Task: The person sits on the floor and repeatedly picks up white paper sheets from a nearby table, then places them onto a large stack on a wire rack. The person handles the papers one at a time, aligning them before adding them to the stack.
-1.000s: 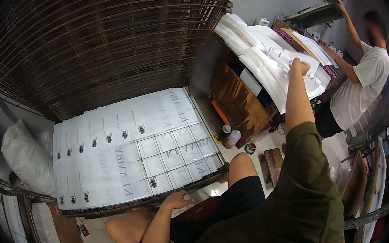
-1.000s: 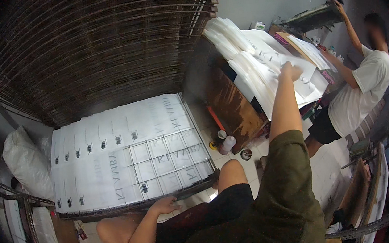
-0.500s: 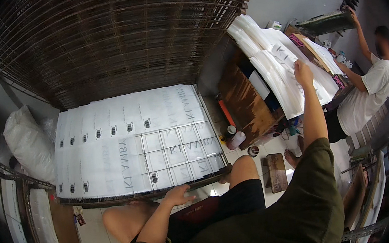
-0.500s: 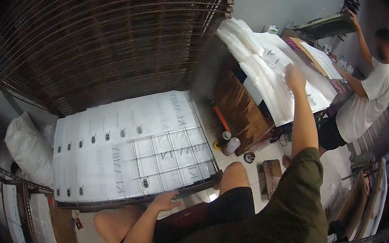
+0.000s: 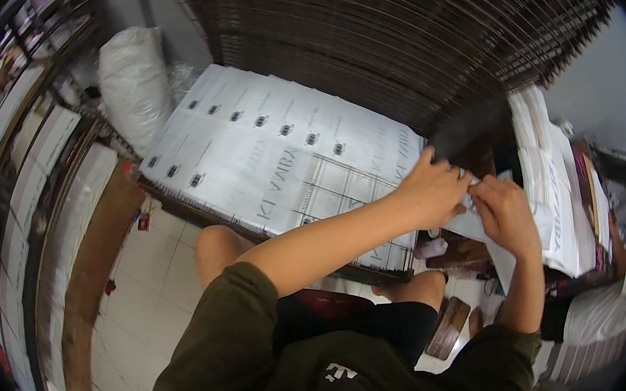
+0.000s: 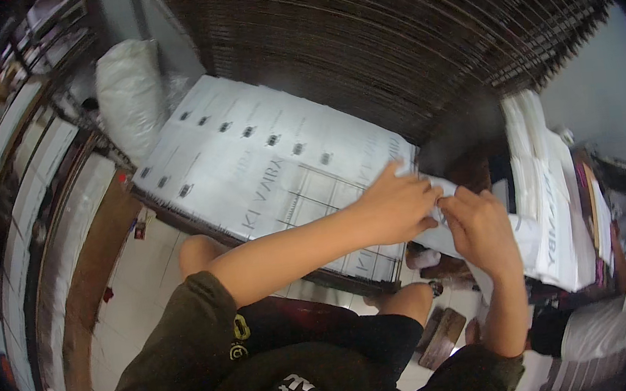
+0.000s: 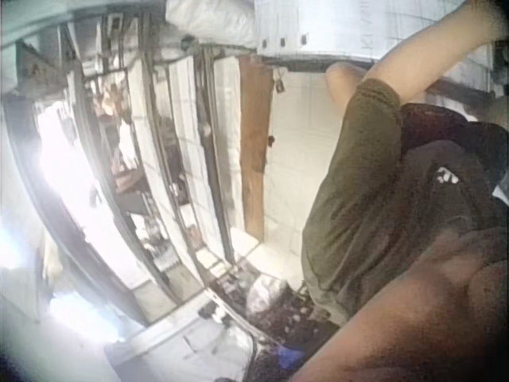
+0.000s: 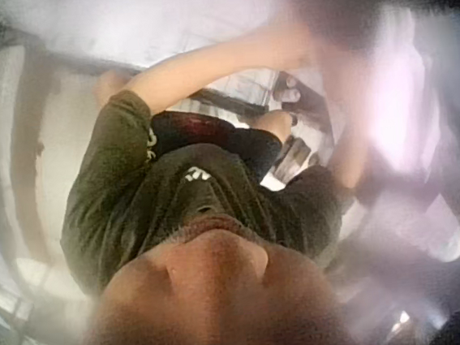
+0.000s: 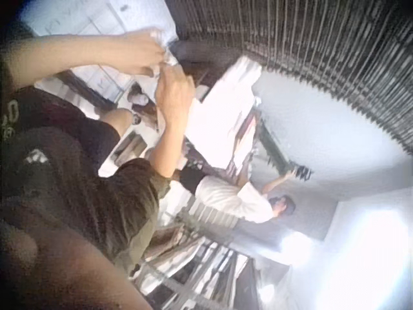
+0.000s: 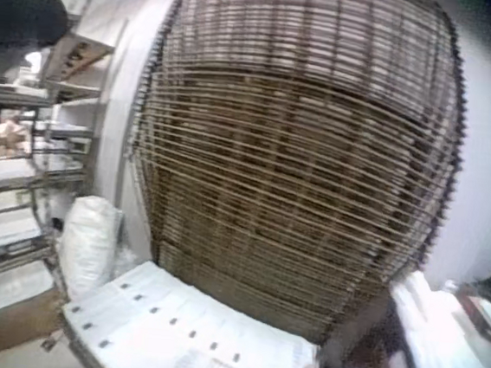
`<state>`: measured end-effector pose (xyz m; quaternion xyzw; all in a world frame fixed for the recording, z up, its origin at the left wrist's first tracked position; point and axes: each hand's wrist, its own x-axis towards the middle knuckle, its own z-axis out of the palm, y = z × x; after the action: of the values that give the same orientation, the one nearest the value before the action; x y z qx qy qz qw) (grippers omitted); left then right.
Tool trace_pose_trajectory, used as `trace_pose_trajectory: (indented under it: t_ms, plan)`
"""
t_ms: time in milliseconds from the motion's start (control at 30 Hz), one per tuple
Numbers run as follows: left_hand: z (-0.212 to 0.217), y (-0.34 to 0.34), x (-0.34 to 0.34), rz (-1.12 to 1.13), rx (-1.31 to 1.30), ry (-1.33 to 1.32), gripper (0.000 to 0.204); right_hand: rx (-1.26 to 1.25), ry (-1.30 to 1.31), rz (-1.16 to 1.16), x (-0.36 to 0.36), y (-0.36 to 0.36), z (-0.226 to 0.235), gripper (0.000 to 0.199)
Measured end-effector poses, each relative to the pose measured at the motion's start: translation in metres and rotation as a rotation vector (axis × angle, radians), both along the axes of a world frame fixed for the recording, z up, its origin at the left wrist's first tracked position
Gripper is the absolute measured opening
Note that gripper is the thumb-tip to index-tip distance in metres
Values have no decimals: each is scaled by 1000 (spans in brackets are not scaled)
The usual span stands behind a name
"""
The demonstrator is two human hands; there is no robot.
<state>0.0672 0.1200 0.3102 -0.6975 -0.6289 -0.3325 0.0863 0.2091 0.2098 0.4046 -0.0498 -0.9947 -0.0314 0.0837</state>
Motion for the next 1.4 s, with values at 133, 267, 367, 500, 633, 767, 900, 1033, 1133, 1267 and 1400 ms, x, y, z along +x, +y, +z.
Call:
trace_pose_trajectory:
  t_ms: [133,267,367,500,633,767,900,1033,1133,1267,1400]
  plan:
    - [-15,-12,-11,-52,-228,-272,33,167,570,-127,3,-15,-39,21]
    - [-39,-24,-16,28,-150,-403,38,-365,1177,-584,43,16,-171,45]
    - [-53,-41,-23,124,-168,-480,40,-1461,775,-772,3,-37,-178,55]
    - [-56,-78,-24,247,-186,-628,40,-1812,775,-344,-34,-38,-177,59]
    - [-73,-110,-24,407,-30,-766,41,-1652,670,-178,-84,-62,-142,52]
    - [-99,-167,-5,392,-350,-682,62,-1207,205,-105,-116,-73,-94,31]
    - [-138,-182,32,-78,-821,-371,81,-1024,-201,199,-149,-97,-55,47]
    - [-177,-157,38,-249,-940,-301,74,-1031,-135,273,-173,-97,-47,59]
    - [-250,-135,38,-221,-1104,-282,64,-1236,95,57,-181,-74,-61,63]
    - [-273,-133,24,-192,-1218,-275,55,-1467,382,-148,-188,-26,-151,66]
    - [-250,-121,18,-195,-1213,-324,54,-1602,408,-332,-179,-6,-293,71]
